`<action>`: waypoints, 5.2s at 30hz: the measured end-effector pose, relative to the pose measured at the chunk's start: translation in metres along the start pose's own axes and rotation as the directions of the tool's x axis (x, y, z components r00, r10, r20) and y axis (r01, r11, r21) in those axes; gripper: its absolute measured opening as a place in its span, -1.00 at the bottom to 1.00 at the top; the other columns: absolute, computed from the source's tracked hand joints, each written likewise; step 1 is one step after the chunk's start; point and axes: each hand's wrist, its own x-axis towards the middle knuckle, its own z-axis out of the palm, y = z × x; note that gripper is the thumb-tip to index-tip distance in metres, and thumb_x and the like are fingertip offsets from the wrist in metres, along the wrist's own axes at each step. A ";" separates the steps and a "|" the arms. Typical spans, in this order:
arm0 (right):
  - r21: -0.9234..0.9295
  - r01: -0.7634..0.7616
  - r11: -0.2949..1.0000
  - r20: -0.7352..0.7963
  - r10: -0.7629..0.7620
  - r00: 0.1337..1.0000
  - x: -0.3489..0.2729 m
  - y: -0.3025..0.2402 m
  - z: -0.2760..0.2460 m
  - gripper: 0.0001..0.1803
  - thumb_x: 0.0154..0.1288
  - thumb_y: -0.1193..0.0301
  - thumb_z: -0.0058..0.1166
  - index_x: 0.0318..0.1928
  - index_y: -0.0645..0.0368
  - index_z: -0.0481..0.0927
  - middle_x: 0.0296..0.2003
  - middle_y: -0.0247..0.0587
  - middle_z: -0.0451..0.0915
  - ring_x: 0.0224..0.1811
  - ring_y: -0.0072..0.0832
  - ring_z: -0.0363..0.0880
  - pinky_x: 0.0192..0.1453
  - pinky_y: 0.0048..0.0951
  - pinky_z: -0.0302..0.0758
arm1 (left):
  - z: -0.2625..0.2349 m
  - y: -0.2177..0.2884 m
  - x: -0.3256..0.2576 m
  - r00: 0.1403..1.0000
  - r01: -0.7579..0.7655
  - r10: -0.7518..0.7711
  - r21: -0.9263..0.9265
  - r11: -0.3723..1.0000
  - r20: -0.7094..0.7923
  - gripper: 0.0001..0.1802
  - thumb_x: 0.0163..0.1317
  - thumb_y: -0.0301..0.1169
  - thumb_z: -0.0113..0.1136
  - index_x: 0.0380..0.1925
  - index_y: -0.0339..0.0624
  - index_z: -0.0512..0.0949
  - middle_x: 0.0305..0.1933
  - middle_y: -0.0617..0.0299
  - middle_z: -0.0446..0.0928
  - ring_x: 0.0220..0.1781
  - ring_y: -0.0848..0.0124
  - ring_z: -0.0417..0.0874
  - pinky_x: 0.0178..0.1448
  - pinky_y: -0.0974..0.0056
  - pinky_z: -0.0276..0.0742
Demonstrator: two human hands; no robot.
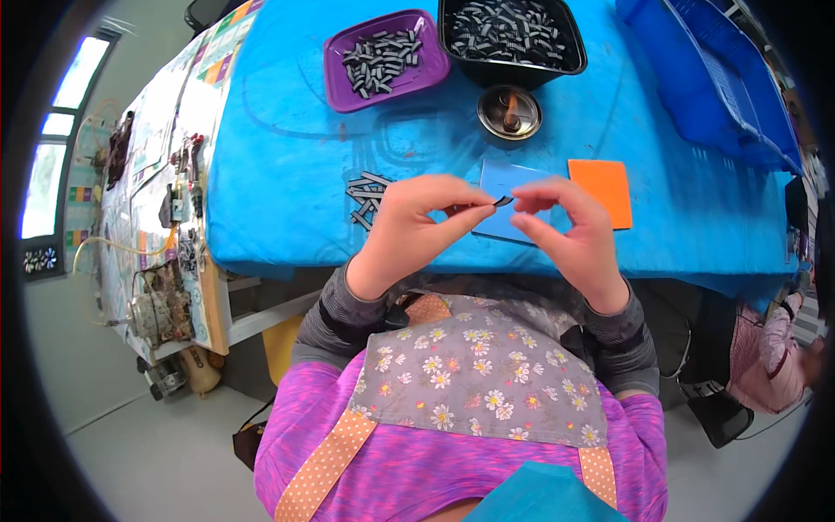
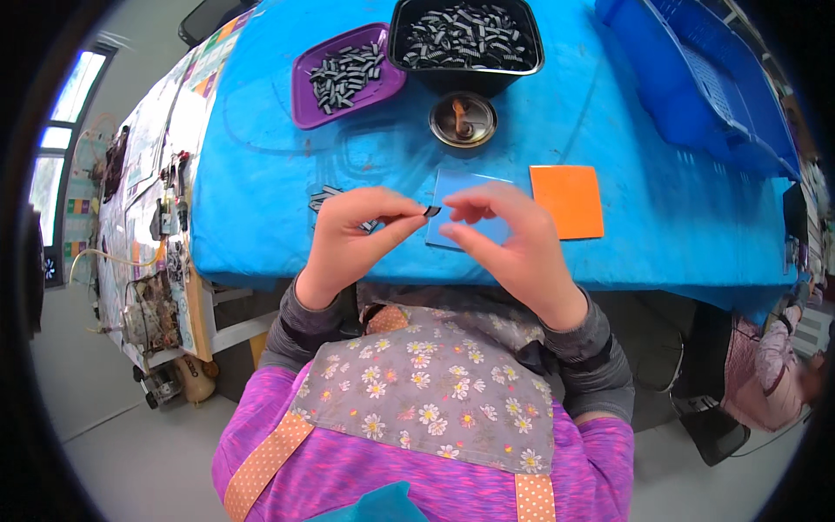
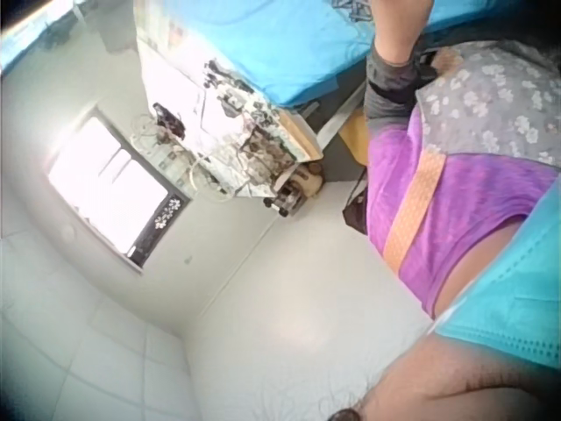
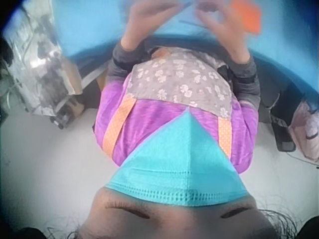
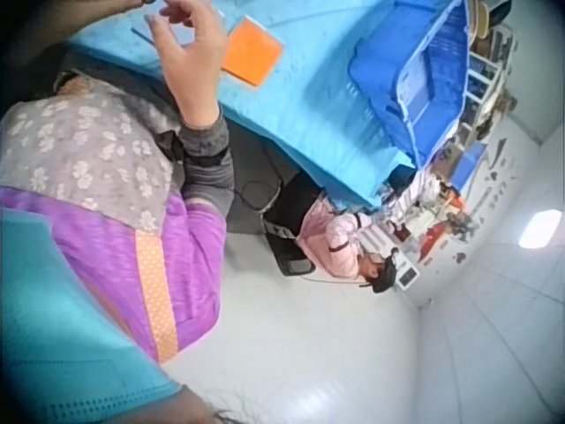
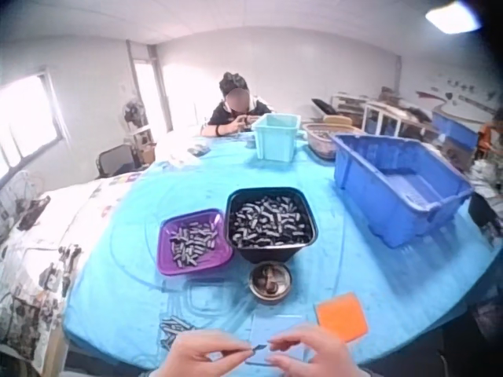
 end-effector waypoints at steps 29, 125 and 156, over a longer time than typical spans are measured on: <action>0.258 -0.186 0.948 -0.015 0.197 0.980 0.017 0.012 -0.005 -0.88 0.18 0.49 0.20 -0.27 0.24 0.61 -0.37 -0.39 0.61 -0.31 -0.68 0.51 -0.15 -0.60 0.44 | 0.020 -0.001 0.017 0.992 0.098 -0.110 -0.154 0.983 -0.067 -0.81 0.08 -0.53 0.33 -0.29 -0.31 0.56 -0.33 0.22 0.63 -0.27 0.50 0.66 -0.13 0.42 0.59; -0.237 -0.288 0.928 -0.209 0.240 0.948 -0.012 0.034 -0.038 -0.63 0.18 0.36 0.19 -0.05 0.28 0.47 -0.37 -0.01 0.63 -0.35 -0.30 0.66 -0.28 -0.42 0.51 | 0.028 -0.042 -0.008 0.748 -0.660 0.428 0.633 0.404 0.508 -0.78 -0.02 -0.49 0.21 -0.30 -0.23 0.58 -0.26 0.21 0.61 -0.27 0.37 0.67 -0.30 0.35 0.60; -0.760 0.009 0.650 -0.033 -0.051 0.998 -0.014 0.001 -0.007 -0.64 0.12 0.37 0.22 -0.06 0.12 0.48 -0.64 -0.16 0.52 -0.62 -0.20 0.54 -0.59 -0.28 0.39 | 0.028 -0.050 -0.006 0.727 -0.687 0.447 0.566 0.457 0.522 -0.76 -0.08 -0.50 0.22 -0.32 -0.24 0.56 -0.28 0.23 0.58 -0.32 0.40 0.63 -0.35 0.37 0.57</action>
